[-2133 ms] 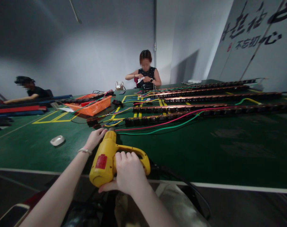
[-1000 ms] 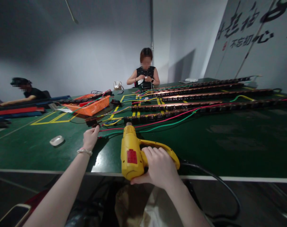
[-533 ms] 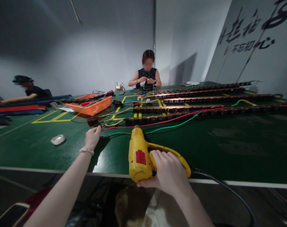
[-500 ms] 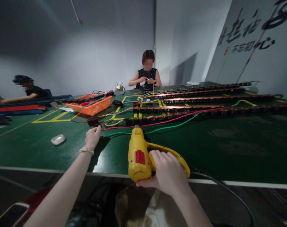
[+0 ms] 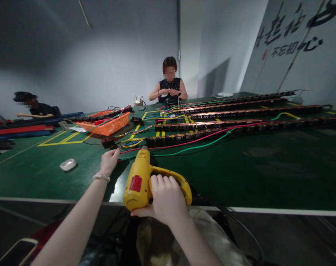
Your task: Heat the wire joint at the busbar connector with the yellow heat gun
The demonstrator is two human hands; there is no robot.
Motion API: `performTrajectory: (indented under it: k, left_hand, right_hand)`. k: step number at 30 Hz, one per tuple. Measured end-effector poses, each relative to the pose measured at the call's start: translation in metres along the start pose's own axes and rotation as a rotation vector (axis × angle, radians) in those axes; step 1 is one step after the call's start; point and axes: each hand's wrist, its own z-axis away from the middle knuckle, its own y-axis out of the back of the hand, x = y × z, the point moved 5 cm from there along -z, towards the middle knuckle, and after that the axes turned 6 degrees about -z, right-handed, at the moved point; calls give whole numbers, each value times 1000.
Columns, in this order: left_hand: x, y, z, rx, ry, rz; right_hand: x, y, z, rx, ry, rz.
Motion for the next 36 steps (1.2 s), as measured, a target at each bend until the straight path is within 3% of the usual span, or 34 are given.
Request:
performTrajectory:
  k: [8, 16, 26, 36]
  left_hand:
    - [0, -7, -3, -17, -45, -39]
    - [-5, -8, -6, -12, -77, -3]
    - [-11, -11, -8, 3, -79, 58]
    - [-9, -5, -7, 55, -103, 115]
  right_hand:
    - [-33, -22, -13, -11, 103, -49]
    - [-39, -24, -14, -1, 111, -70]
    - [-18, -16, -10, 22, 172, -136]
    - [10, 0, -6, 5, 140, -138]
